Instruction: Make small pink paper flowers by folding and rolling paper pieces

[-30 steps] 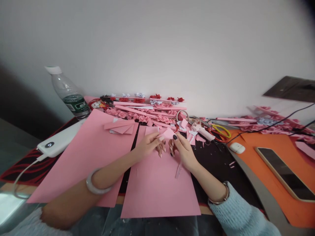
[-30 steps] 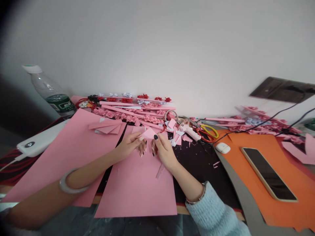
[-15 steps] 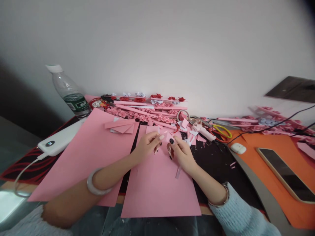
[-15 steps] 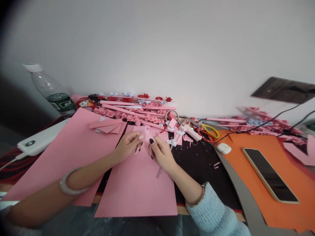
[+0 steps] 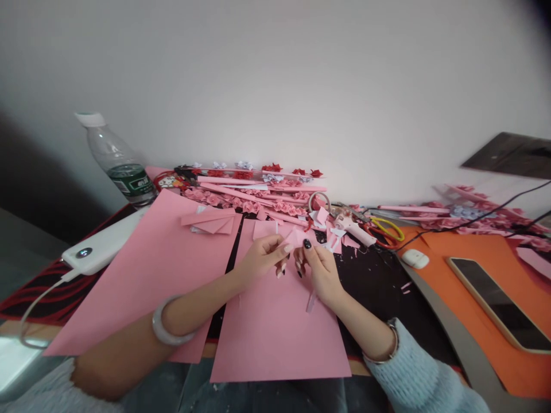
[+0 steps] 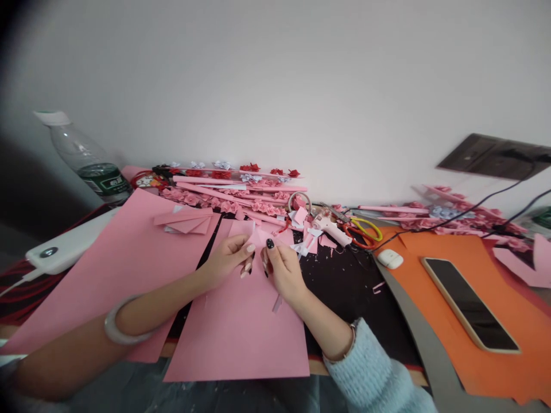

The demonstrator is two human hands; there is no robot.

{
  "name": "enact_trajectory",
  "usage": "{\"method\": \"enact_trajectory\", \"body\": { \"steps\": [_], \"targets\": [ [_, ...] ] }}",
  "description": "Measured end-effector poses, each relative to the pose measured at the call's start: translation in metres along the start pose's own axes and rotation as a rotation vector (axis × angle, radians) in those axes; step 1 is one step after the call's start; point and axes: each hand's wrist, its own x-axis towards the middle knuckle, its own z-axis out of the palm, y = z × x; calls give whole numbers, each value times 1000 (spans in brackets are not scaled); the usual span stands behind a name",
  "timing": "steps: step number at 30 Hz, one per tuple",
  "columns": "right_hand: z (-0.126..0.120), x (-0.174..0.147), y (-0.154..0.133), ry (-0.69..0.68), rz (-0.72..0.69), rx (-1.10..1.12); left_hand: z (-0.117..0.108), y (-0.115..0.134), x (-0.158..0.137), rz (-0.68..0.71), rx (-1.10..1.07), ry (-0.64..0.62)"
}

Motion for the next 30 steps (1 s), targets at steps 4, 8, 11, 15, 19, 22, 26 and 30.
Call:
{"method": "enact_trajectory", "body": {
  "steps": [4, 8, 11, 15, 19, 22, 26, 30],
  "targets": [
    [3, -1, 1, 58, -13, 24, 2, -1, 1, 3, -77, -8],
    [5, -3, 2, 23, -19, 11, 5, -2, -1, 33, -67, 54],
    [7, -5, 0, 6, -23, 2, 8, -2, -4, 79, 1, 84],
    [7, -6, 0, -10, -55, -36, 10, -2, -8, 128, 104, 87],
    [7, -6, 3, -111, -83, 15, 11, -3, -10, 135, 152, 128],
    [6, -6, 7, -166, -84, 32, 12, -2, -11, 142, 171, 137],
    [5, -5, 10, -188, -81, 11, 12, 2, -12, 166, 267, 165],
    [4, -5, 11, -124, -134, -90, 14, 2, -13, 175, 330, 156]
  ]
}}
